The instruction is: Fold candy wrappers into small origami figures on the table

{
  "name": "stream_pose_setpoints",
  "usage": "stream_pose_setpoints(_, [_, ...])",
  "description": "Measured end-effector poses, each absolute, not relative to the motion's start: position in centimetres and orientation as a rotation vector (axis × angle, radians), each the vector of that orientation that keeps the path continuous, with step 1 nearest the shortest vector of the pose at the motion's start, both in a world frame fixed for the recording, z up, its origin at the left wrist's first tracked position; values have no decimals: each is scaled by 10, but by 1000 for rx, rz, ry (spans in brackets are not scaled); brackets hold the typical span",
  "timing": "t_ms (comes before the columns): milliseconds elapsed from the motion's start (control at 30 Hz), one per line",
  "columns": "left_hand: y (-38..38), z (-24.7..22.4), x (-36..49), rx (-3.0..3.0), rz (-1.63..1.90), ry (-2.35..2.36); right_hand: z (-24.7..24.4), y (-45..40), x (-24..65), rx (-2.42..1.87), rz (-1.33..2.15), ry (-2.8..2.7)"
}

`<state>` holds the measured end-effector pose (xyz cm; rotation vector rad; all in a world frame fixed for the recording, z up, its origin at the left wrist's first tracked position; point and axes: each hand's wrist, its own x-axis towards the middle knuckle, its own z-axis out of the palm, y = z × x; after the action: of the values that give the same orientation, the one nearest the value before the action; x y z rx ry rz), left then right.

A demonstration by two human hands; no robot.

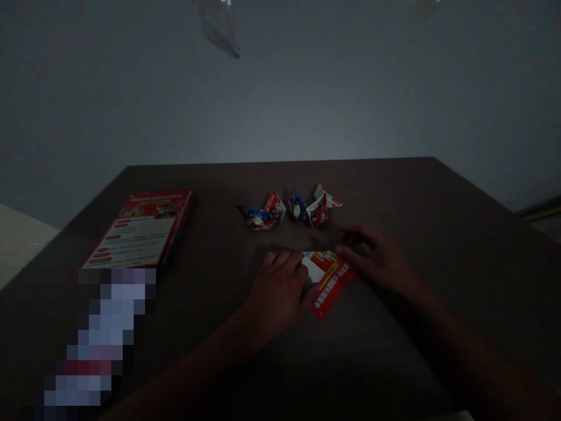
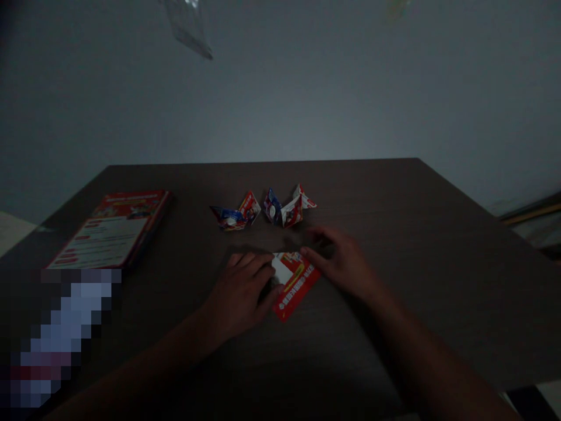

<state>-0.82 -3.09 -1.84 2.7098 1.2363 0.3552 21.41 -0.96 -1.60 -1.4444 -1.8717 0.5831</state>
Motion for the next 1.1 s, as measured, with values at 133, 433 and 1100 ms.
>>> stream_pose_setpoints(133, [-29, -21, -9, 2704, 401, 1244, -20, -10, 212, -1394, 797, -1970])
stream_pose_setpoints(433, [-20, -26, -13, 2769, 329, 1148, -22, -8, 216, -1248, 667, -2229])
stream_pose_setpoints(1100, [-7, -18, -25, 2701, 350, 873, -9, -21, 210, -1232, 726, -2504])
